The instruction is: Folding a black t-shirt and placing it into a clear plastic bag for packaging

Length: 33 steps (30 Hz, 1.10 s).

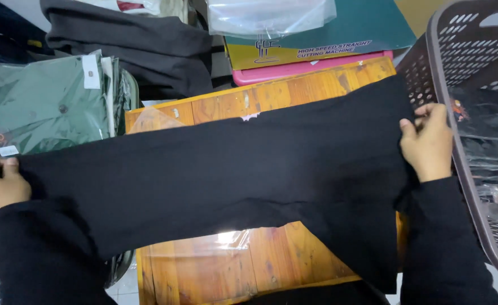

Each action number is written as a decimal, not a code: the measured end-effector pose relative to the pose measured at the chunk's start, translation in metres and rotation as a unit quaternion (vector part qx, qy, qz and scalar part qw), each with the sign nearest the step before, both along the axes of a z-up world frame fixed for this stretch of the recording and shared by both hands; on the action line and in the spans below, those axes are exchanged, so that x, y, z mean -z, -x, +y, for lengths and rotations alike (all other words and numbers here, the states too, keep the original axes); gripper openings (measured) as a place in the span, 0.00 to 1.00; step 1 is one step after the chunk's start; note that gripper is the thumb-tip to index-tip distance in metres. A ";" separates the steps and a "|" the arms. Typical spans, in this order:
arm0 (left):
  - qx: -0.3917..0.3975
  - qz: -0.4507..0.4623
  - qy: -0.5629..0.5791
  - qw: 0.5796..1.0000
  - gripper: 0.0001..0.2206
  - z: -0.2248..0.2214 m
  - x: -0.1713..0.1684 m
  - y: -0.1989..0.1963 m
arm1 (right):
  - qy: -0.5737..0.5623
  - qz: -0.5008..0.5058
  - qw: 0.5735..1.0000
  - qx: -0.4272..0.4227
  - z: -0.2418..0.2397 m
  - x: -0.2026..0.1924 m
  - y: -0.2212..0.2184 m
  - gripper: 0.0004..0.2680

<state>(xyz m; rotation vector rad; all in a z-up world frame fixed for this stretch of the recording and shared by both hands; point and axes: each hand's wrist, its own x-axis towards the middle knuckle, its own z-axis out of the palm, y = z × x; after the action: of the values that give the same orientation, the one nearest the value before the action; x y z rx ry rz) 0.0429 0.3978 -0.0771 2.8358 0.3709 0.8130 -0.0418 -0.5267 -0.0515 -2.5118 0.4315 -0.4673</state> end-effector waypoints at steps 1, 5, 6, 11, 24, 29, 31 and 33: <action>0.001 0.002 0.001 1.000 0.08 -0.001 0.001 0.002 | 0.001 0.002 1.000 0.001 0.001 0.009 -0.001 0.11; -0.117 0.088 -0.118 0.982 0.12 -0.018 0.000 -0.007 | 0.124 0.164 0.979 0.006 0.009 0.017 -0.007 0.12; -0.180 0.132 -0.195 0.955 0.14 -0.024 -0.002 -0.011 | 0.145 0.187 0.971 0.014 0.013 0.014 -0.005 0.12; -0.165 0.104 -0.283 0.939 0.11 -0.075 -0.035 -0.007 | 0.218 0.102 0.971 0.007 0.025 -0.023 -0.026 0.13; 0.193 0.157 -0.263 0.932 0.12 -0.190 -0.012 -0.024 | 0.163 0.178 0.966 -0.097 0.039 -0.007 -0.101 0.23; 0.151 0.014 -0.363 0.919 0.09 -0.214 -0.008 -0.023 | 0.177 0.164 0.966 -0.091 0.041 -0.009 -0.102 0.24; 0.142 -0.005 -0.368 0.919 0.08 -0.222 -0.010 -0.029 | 0.178 0.160 0.967 -0.092 0.038 -0.005 -0.095 0.24; 0.179 0.005 -0.309 0.934 0.07 -0.217 -0.013 -0.033 | 0.236 -0.022 0.956 -0.176 0.035 0.004 -0.092 0.22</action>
<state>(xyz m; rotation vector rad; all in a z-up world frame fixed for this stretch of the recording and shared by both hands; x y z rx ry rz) 0.0758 0.1812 -0.0642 3.3054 -0.4849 0.9642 0.0503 -0.4913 -0.0556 -2.9411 -0.1738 -0.5290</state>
